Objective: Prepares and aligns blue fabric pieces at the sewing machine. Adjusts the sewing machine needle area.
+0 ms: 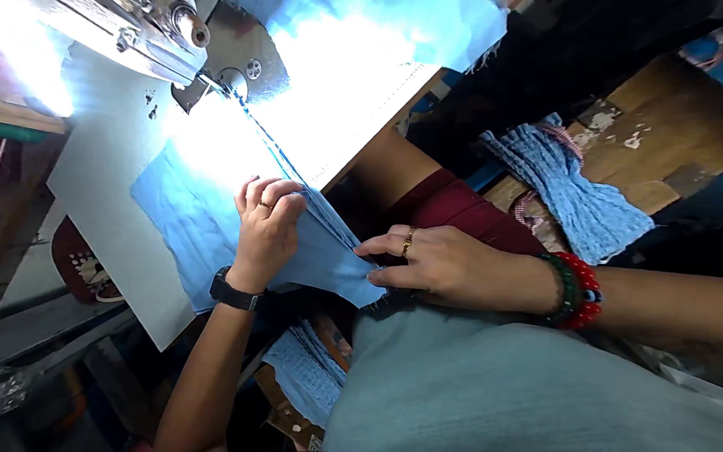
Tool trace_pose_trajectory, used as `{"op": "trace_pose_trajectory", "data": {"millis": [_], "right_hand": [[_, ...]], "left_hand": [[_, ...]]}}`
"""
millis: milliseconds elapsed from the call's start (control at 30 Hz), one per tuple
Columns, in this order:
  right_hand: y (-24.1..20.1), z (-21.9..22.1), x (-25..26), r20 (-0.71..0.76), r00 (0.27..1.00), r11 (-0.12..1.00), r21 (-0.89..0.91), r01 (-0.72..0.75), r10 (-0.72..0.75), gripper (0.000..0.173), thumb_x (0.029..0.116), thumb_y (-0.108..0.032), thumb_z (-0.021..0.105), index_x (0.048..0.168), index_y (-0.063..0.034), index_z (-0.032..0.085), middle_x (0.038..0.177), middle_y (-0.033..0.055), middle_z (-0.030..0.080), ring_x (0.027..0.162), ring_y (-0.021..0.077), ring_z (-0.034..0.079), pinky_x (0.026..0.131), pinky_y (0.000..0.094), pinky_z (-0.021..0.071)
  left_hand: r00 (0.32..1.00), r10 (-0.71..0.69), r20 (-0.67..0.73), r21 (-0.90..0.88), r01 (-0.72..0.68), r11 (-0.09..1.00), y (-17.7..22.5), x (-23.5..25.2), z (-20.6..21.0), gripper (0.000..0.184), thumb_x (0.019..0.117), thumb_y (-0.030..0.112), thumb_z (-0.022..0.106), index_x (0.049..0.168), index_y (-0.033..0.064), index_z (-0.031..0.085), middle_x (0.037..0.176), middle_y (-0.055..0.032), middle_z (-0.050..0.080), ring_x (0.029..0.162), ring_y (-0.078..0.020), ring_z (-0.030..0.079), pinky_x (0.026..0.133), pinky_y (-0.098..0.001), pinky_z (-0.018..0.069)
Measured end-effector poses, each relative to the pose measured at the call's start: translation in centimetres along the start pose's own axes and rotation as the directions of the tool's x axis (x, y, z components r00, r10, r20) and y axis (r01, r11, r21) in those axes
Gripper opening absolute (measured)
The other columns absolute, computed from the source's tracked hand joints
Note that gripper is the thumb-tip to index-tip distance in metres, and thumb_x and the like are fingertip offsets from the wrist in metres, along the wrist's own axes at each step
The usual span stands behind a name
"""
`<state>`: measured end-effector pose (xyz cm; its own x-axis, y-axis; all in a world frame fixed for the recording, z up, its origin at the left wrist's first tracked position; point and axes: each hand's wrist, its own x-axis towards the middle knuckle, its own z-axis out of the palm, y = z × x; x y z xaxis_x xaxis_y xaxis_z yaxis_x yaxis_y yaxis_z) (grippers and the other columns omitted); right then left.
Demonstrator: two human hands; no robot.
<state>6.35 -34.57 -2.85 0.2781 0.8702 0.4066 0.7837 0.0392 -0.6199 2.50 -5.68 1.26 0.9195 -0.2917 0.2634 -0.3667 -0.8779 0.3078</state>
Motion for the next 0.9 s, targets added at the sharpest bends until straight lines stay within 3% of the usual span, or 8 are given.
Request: {"op": "trace_pose_trajectory", "data": {"millis": [200, 367, 500, 567, 633, 733, 900], "right_hand": [[0.2, 0.2, 0.0, -0.002, 0.999, 0.999, 0.000, 0.033, -0.033, 0.025, 0.0976, -0.007, 0.055, 0.107, -0.0156, 0.076, 0.115, 0.0066, 0.070, 0.098, 0.0250, 0.066, 0.069, 0.0347, 0.0548], [0.4, 0.5, -0.1, 0.011, 0.999, 0.999, -0.017, 0.033, -0.033, 0.026, 0.0972, -0.006, 0.054, 0.108, -0.0144, 0.076, 0.132, 0.0061, 0.069, 0.102, 0.0277, 0.067, 0.069, 0.0375, 0.0550], [0.6, 0.7, 0.0, 0.008, 1.000, 0.999, -0.016, 0.030, -0.030, 0.025, 0.0958, -0.006, 0.055, 0.106, -0.0156, 0.076, 0.132, 0.0093, 0.068, 0.101, 0.0295, 0.067, 0.067, 0.0388, 0.0549], [0.6, 1.0, -0.1, -0.021, 1.000, 1.000, 0.015, 0.016, -0.016, 0.026, 0.0955, -0.006, 0.056, 0.108, -0.0163, 0.076, 0.130, 0.0130, 0.068, 0.100, 0.0304, 0.068, 0.067, 0.0397, 0.0562], [0.6, 1.3, -0.4, -0.054, 0.999, 0.998, 0.062, 0.003, 0.000, 0.026, 0.0947, -0.006, 0.057, 0.108, -0.0162, 0.076, 0.129, 0.0149, 0.068, 0.101, 0.0309, 0.069, 0.071, 0.0404, 0.0576], [0.8, 1.7, -0.8, -0.074, 0.997, 0.994, 0.106, -0.018, 0.026, 0.026, 0.0955, -0.007, 0.058, 0.109, -0.0175, 0.077, 0.129, 0.0140, 0.068, 0.106, 0.0292, 0.069, 0.078, 0.0401, 0.0584], [0.6, 1.7, -1.0, -0.165, 0.986, 0.979, 0.204, 0.003, 0.031, 0.022, 0.0985, -0.011, 0.059, 0.110, -0.0176, 0.077, 0.122, 0.0136, 0.070, 0.106, 0.0219, 0.068, 0.085, 0.0330, 0.0567]], "left_hand": [[0.997, 0.044, 0.059, 0.040, -0.046, 0.998, -0.2, -0.2, -0.2, 0.026, 0.1008, 0.012, 0.052, 0.113, 0.0156, 0.075, 0.123, -0.0116, 0.066, 0.128, -0.0332, 0.051, 0.115, -0.0577, 0.0257], [0.993, 0.079, 0.086, 0.047, -0.083, 0.995, 0.2, -0.2, -0.1, 0.028, 0.0999, 0.014, 0.057, 0.116, 0.0214, 0.078, 0.124, -0.0096, 0.067, 0.126, -0.0303, 0.054, 0.114, -0.0590, 0.0254], [0.998, -0.042, 0.048, -0.023, 0.043, 0.999, 1.4, 0.8, -0.2, 0.020, 0.0992, 0.018, 0.063, 0.108, 0.0197, 0.081, 0.121, -0.0124, 0.066, 0.120, -0.0315, 0.054, 0.104, -0.0553, 0.0331], [0.989, -0.144, 0.018, -0.065, 0.145, 0.987, 2.0, 0.9, -0.2, 0.019, 0.0977, 0.021, 0.068, 0.113, 0.0139, 0.077, 0.128, -0.0158, 0.062, 0.123, -0.0323, 0.054, 0.105, -0.0539, 0.0367], [0.970, -0.243, -0.020, -0.055, 0.242, 0.969, 2.2, 0.9, -0.1, 0.035, 0.0948, 0.029, 0.073, 0.122, 0.0079, 0.067, 0.134, -0.0155, 0.058, 0.126, -0.0317, 0.053, 0.104, -0.0513, 0.0404], [0.956, -0.287, -0.060, -0.043, 0.285, 0.958, 1.9, 0.5, 0.1, 0.043, 0.0927, 0.037, 0.075, 0.124, 0.0085, 0.069, 0.137, -0.0120, 0.059, 0.128, -0.0310, 0.051, 0.107, -0.0542, 0.0359], [0.974, -0.215, -0.074, -0.062, 0.210, 0.976, 0.9, -0.3, 0.5, 0.032, 0.1029, 0.026, 0.060, 0.128, 0.0114, 0.072, 0.142, -0.0080, 0.061, 0.140, -0.0296, 0.045, 0.117, -0.0542, 0.0262]]}}
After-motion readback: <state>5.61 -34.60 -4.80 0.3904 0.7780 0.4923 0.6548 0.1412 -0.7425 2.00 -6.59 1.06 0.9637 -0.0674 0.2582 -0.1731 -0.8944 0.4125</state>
